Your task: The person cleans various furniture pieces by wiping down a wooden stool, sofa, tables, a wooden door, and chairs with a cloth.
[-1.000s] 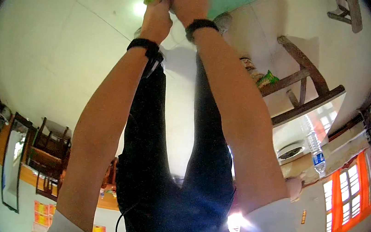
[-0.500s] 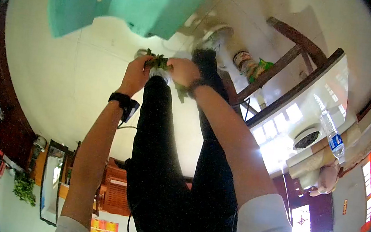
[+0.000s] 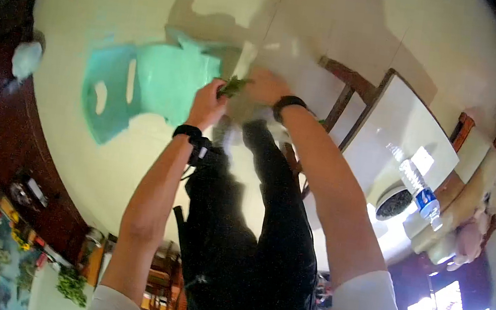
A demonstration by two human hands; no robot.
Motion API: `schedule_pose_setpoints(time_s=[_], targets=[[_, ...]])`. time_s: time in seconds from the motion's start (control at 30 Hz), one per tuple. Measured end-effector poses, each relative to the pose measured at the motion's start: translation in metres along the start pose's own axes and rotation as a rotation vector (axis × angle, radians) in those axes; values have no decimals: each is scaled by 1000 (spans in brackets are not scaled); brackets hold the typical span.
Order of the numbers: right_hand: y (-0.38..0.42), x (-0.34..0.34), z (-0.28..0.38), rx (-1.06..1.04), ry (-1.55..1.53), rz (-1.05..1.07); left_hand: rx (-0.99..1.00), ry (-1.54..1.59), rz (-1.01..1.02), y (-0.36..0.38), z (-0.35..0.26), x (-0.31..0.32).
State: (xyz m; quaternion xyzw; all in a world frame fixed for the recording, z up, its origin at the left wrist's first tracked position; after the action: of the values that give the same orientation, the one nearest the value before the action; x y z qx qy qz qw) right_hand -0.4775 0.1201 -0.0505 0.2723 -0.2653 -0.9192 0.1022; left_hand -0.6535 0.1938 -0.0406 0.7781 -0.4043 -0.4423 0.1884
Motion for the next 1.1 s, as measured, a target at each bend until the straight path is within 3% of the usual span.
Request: schedule_pose_setpoints(time_s=[0.1, 0.13, 0.2, 0.23, 0.37, 0.4, 0.5, 0.57, 0.7, 0.77, 0.8, 0.83, 0.87, 0.9, 0.97, 1.1], targets=[[14, -51, -30, 206, -52, -329, 70, 2, 93, -23, -68, -1], [21, -69, -33, 207, -53, -361, 98, -11, 91, -33, -87, -1], [42, -94, -39, 302, -161, -393, 221, -184, 272, -52, -123, 6], [45, -98, -46, 294, -185, -456, 191, -205, 303, -64, -135, 11], [43, -143, -71, 269, -335, -469, 168, -305, 220, -120, -189, 5], [42, -144, -75, 255, -386, -452, 349, -322, 38, -137, -188, 5], [6, -181, -93, 207, -397, -501, 289, -372, 40, -187, -229, -23], [-29, -225, -103, 241, -402, -408, 76, -296, 142, -230, -244, -36], [-97, -312, -122, 211, -293, -381, -18, -190, 116, -302, -270, -44], [-138, -378, -124, 273, -318, -462, -94, -11, 47, -324, -305, -48], [-158, -408, -126, 168, -230, -589, -134, 145, -31, -344, -324, -50], [-163, -426, -124, 79, -148, -711, 13, 236, -138, -354, -338, -47], [-175, -446, -130, 42, -67, -728, -7, 230, -110, -370, -350, -37], [-190, -464, -135, 11, 3, -728, 62, 226, -206, -388, -371, -38], [-210, -484, -139, 1, 36, -643, 104, 216, -288, -401, -393, -29], [-246, -488, -169, -31, 244, -447, -157, 201, -155, -433, -408, 10]])
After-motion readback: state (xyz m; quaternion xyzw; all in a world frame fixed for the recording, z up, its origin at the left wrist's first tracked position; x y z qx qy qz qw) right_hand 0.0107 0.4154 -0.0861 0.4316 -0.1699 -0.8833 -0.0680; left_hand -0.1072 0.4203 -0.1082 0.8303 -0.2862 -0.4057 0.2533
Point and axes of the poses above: each hand's wrist, its own y-axis away from the middle knuckle, its own x-axis out of the palm, z = x × y, the point moved 3 cm from there along -y, towards the middle knuckle, and after that the axes turned 10 degrees about -x, right-handed, at the moved point
